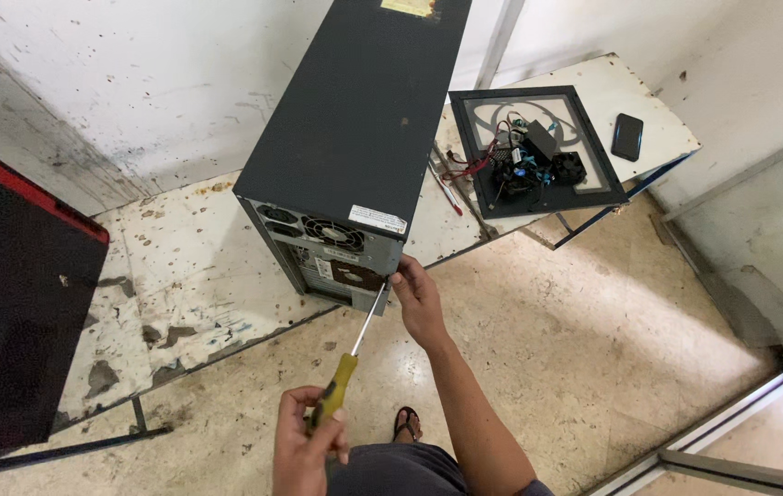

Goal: The person uses a screwdriver to remove screws from the back of a computer tower and takes out a fan. They then use a toothbrush to clean the fan blades and casing.

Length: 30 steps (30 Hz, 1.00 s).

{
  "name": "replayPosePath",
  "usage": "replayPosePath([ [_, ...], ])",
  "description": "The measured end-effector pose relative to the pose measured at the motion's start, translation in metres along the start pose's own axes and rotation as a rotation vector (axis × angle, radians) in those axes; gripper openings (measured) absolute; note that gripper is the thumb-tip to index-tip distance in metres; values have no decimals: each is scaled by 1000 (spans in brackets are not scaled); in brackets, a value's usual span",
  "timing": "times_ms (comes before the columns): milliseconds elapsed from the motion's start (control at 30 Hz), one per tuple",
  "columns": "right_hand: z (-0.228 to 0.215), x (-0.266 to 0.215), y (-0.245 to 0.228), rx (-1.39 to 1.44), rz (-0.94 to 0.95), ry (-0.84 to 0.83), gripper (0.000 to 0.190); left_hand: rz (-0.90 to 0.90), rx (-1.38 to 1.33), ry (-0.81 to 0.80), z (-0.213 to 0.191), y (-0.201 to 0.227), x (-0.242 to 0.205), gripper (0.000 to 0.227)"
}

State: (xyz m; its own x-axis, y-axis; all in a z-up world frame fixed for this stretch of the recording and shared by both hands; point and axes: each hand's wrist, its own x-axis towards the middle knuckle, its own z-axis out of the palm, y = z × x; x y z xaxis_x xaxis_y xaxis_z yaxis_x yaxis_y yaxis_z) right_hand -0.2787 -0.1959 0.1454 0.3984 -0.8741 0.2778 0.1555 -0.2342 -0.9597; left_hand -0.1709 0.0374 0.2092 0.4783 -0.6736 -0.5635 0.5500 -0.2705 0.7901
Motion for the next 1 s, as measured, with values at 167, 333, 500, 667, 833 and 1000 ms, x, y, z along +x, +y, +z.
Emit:
replayPosePath([
  [167,1,-1,4,-31,-23,-1,49,-24,-160,14,4,12,-6,33],
  [333,1,-3,3,-65,27,40,39,-178,-85,62,7,6,-11,26],
  [500,1,-2,7,-42,2,33,40,-64,2,-8,-1,-14,1,20],
  [667,1,-1,2,-60,47,32,39,-147,-247,-10,5,-1,0,36],
  [833,-5,0,7,32,32,-6,40,-166,-102,-62,-1,-4,-9,34],
  [1000,-4,-1,6,56,37,-18,41,-145,-86,-35,-3,-4,-11,33],
])
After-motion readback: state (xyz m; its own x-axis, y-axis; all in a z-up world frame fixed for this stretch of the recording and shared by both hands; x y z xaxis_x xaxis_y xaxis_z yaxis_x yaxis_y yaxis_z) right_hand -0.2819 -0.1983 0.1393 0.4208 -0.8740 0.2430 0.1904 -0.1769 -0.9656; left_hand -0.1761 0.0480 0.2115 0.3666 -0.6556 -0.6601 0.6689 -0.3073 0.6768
